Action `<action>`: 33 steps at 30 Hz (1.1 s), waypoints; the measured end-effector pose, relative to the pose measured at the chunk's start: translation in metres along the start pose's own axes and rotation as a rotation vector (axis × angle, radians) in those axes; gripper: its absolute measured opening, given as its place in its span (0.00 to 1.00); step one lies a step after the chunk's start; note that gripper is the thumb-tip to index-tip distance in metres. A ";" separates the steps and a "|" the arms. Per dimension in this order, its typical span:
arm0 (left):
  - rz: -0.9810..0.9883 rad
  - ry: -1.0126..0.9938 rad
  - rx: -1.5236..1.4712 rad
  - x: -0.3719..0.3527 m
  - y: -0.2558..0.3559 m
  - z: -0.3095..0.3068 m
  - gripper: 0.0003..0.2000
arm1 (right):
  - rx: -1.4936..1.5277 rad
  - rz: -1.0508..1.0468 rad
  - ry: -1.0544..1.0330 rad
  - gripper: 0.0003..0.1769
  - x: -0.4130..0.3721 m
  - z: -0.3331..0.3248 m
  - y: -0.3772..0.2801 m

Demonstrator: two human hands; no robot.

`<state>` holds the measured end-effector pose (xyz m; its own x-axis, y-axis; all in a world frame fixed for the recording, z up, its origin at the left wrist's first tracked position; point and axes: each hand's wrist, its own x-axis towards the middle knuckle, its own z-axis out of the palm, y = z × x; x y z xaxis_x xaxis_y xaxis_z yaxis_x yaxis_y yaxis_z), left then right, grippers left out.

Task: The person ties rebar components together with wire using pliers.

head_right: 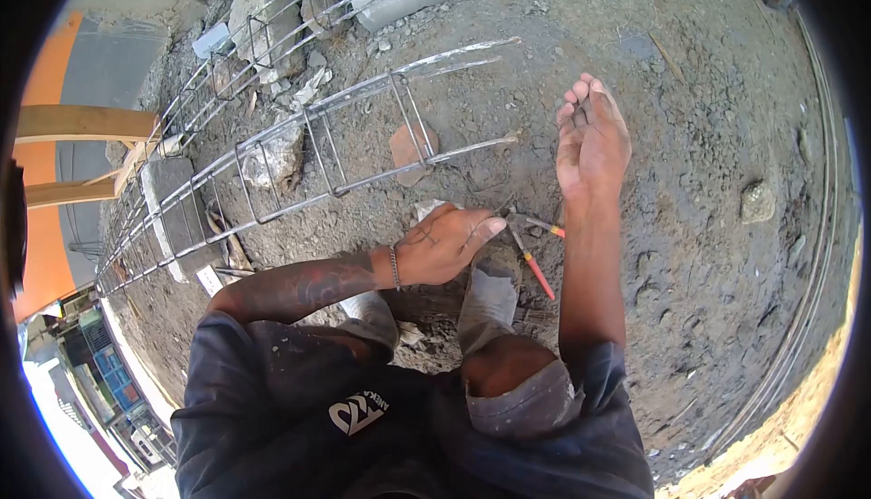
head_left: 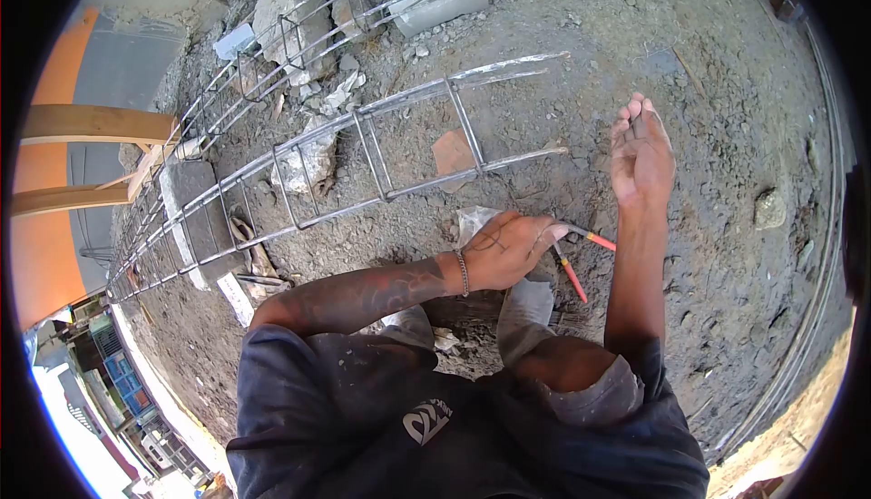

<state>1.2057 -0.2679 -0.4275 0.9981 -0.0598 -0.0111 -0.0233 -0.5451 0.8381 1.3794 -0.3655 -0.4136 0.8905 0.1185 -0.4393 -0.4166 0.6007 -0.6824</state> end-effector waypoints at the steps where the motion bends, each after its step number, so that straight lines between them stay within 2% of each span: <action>1: -0.008 0.003 0.012 0.004 0.003 -0.001 0.11 | 0.009 0.009 -0.007 0.12 0.008 0.001 0.001; 3: 0.008 -0.060 -0.010 0.016 0.008 -0.004 0.12 | 0.021 0.016 -0.238 0.13 0.020 -0.001 0.001; 4: 0.023 -0.055 0.038 0.018 -0.001 -0.002 0.12 | 0.010 0.029 -0.252 0.13 0.023 0.002 -0.002; 5: 0.010 -0.016 0.023 0.022 0.007 -0.009 0.12 | 0.103 0.168 -0.351 0.12 0.026 0.008 -0.006; 6: -0.026 -0.082 0.073 0.022 0.014 -0.016 0.12 | 0.185 0.324 -0.446 0.12 0.028 0.015 -0.008; 7: -0.065 -0.153 0.130 0.022 0.022 -0.026 0.12 | 0.154 0.357 -0.472 0.12 0.029 0.019 -0.010; 8: -0.024 -0.235 0.112 0.025 0.024 -0.036 0.15 | 0.229 0.467 -0.502 0.12 0.032 0.021 -0.016; 9: -0.025 -0.212 0.131 0.028 0.025 -0.050 0.15 | 0.316 0.564 -0.530 0.12 0.034 0.024 -0.020; 11: -0.004 -0.147 0.111 0.031 0.021 -0.075 0.20 | 0.320 0.550 -0.557 0.13 0.032 0.030 -0.029; 12: -0.018 0.048 0.245 0.029 0.008 -0.084 0.24 | 0.275 0.511 -0.566 0.12 0.030 0.030 -0.033; 13: -0.004 0.041 0.247 0.027 -0.012 -0.089 0.24 | 0.232 0.463 -0.566 0.12 0.027 0.028 -0.037; 15: -0.649 0.374 0.091 0.025 -0.057 -0.088 0.25 | 0.124 0.383 -0.521 0.12 0.016 0.028 -0.039; 16: -0.630 0.365 0.089 0.034 -0.073 -0.089 0.25 | -0.030 0.377 -0.463 0.13 0.009 0.028 -0.037; 17: -0.839 0.257 -0.204 0.046 -0.086 -0.088 0.25 | -0.186 0.374 -0.403 0.13 0.001 0.029 -0.034; 18: -1.032 0.138 -0.501 0.058 -0.097 -0.084 0.24 | -0.190 0.354 -0.403 0.13 -0.005 0.030 -0.029; 19: -1.010 0.132 -0.504 0.066 -0.103 -0.076 0.24 | -0.313 0.397 -0.381 0.14 -0.011 0.029 -0.023; 21: -0.778 0.481 -0.985 0.078 -0.111 -0.057 0.21 | -0.445 0.424 -0.340 0.14 -0.020 0.029 -0.011; 22: -0.770 0.461 -0.996 0.079 -0.117 -0.052 0.21 | -0.526 0.413 -0.336 0.14 -0.025 0.028 -0.005; 24: -0.890 0.483 -0.860 0.083 -0.128 -0.044 0.17 | -0.654 0.388 -0.293 0.12 -0.033 0.028 -0.001; 25: -0.873 0.467 -0.868 0.086 -0.132 -0.043 0.17 | -0.658 0.367 -0.282 0.12 -0.033 0.028 -0.001; 27: -0.918 0.463 -0.537 0.088 -0.137 -0.036 0.18 | -0.753 0.306 -0.245 0.10 -0.035 0.023 -0.006; 31: -0.888 0.565 -0.450 0.086 -0.103 -0.047 0.23 | -0.869 0.233 -0.246 0.10 -0.039 0.031 -0.020; 33: -0.888 0.591 -0.318 0.087 -0.097 -0.048 0.24 | -1.052 0.254 -0.310 0.09 -0.041 0.045 -0.026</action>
<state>1.2974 -0.1799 -0.4833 0.5244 0.6992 -0.4860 0.6436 0.0482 0.7639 1.3621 -0.3506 -0.3515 0.7036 0.4219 -0.5718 -0.4091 -0.4175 -0.8114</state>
